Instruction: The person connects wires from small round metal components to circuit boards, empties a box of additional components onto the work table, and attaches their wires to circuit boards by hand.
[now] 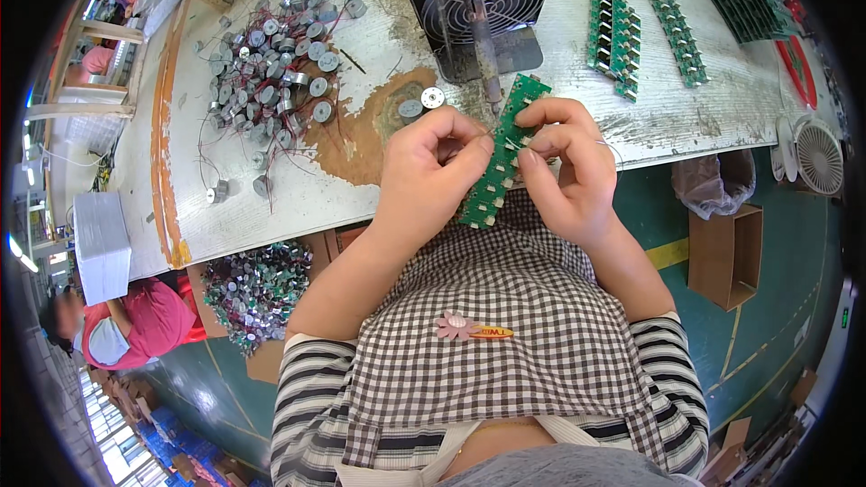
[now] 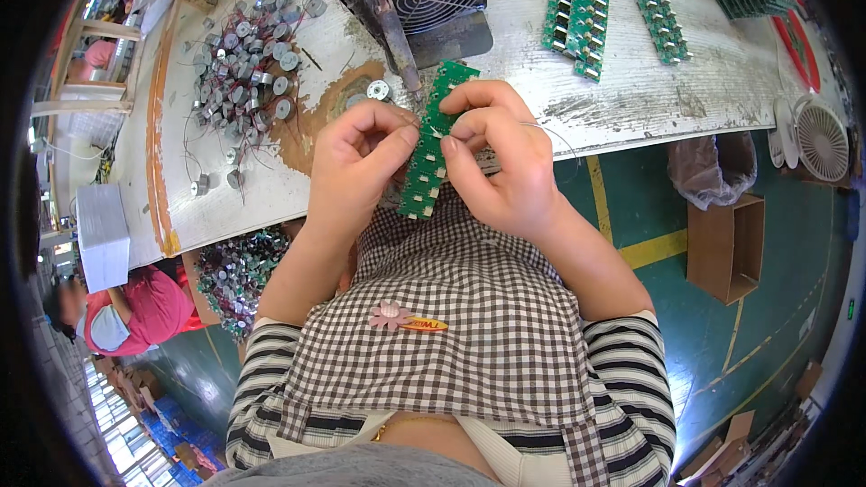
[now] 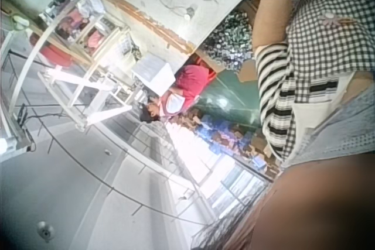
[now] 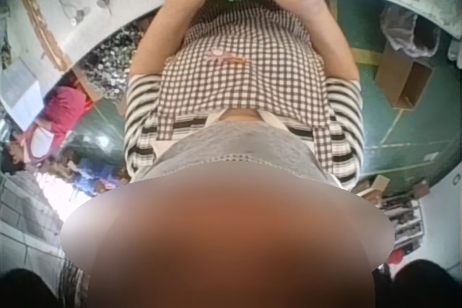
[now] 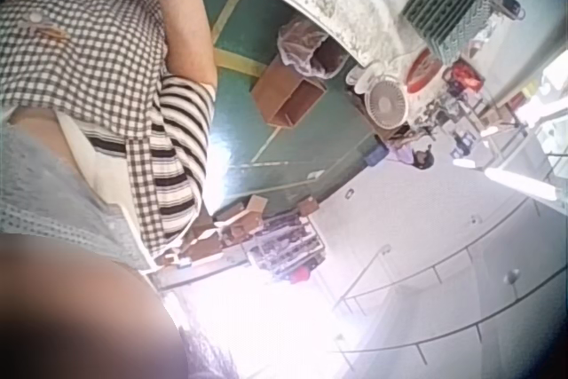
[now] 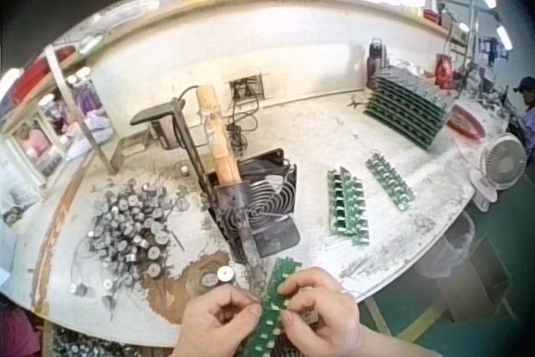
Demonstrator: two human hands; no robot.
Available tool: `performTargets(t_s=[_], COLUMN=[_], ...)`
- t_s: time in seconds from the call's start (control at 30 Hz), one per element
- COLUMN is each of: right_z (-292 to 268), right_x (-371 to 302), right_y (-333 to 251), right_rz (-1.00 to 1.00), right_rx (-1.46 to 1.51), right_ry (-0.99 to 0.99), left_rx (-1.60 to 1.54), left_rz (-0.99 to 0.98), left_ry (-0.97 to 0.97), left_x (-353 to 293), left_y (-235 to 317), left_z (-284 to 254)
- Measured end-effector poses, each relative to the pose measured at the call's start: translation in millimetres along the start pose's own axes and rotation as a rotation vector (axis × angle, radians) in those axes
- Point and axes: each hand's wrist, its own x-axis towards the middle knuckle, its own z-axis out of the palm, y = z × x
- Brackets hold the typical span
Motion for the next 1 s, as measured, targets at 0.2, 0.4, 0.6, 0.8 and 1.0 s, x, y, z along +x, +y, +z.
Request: performTargets(t_s=[0.2,0.4,0.6,0.8,1.0], right_z=[2.6,2.4,6.2,4.3,3.2], right_x=[3.0,8.6,1.9,6.7,-0.5], right_y=[-1.3,0.8,-2.7,2.2,-1.7], right_rz=[0.015,-0.008,0.031,0.024,0.036], right_rx=[-0.07,-0.112,-0.088,-0.095,-0.089], right_ry=[-0.007,-0.015,0.003,0.014,-0.017], left_rx=[0.085,0.072,0.112,0.1,0.207], left_rz=[-0.072,-0.036,-0.079,-0.044,-0.048], left_ry=[-0.081,-0.073,-0.059,-0.055,-0.075], left_x=[7.9,11.5,8.5,13.3,9.6], left_y=[2.0,4.9,4.5,3.6,2.7], left_z=[-4.5,-4.4,-4.3,-4.1,-4.7])
